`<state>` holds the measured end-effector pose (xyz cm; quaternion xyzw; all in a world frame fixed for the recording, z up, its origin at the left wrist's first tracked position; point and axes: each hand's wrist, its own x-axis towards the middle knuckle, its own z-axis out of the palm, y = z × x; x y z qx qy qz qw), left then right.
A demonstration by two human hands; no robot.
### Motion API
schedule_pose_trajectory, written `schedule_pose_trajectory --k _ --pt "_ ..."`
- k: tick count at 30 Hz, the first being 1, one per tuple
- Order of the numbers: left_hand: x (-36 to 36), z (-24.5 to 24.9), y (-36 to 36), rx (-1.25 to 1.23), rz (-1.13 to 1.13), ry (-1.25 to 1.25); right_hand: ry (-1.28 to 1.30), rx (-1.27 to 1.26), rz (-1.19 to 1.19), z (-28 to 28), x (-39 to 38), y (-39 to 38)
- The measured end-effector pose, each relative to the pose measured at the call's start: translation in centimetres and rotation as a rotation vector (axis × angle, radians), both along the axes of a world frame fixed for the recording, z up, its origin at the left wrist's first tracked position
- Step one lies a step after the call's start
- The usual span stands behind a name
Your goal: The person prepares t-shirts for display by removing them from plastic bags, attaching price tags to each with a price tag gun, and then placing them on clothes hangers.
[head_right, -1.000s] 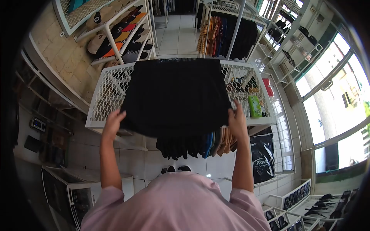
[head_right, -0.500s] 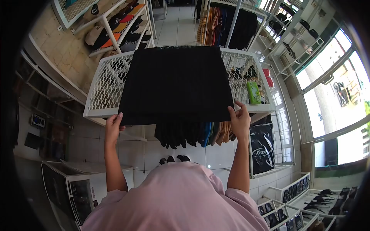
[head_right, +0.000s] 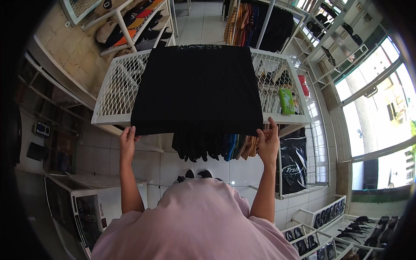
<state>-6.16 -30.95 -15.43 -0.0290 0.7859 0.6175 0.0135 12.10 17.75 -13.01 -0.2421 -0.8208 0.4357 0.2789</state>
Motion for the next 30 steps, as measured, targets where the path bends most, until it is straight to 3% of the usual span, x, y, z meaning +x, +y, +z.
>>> schedule_pose_trajectory --k 9,13,16,18,25,30 --pt "1.5 -1.0 1.2 -0.010 0.096 -0.056 -0.100 0.131 0.005 0.3 1.1 -1.5" --pt "2.9 -3.3 1.8 -0.026 0.103 -0.119 0.070 0.369 -0.091 -1.4 0.9 -3.6" --pt "5.4 -5.2 2.7 -0.034 0.090 -0.170 0.032 0.162 0.046 -3.2 1.1 -6.6" --pt "7.6 -5.8 3.6 -0.029 0.066 -0.240 -0.063 0.257 0.226 -5.2 0.9 -8.0" --pt "15.3 -8.3 3.2 0.028 0.082 -0.372 -0.161 0.186 0.864 -7.6 -2.7 -15.0" --pt "19.7 -7.9 -1.8 -0.018 0.277 -0.290 -0.133 0.235 1.211 -6.2 -6.3 -22.8"
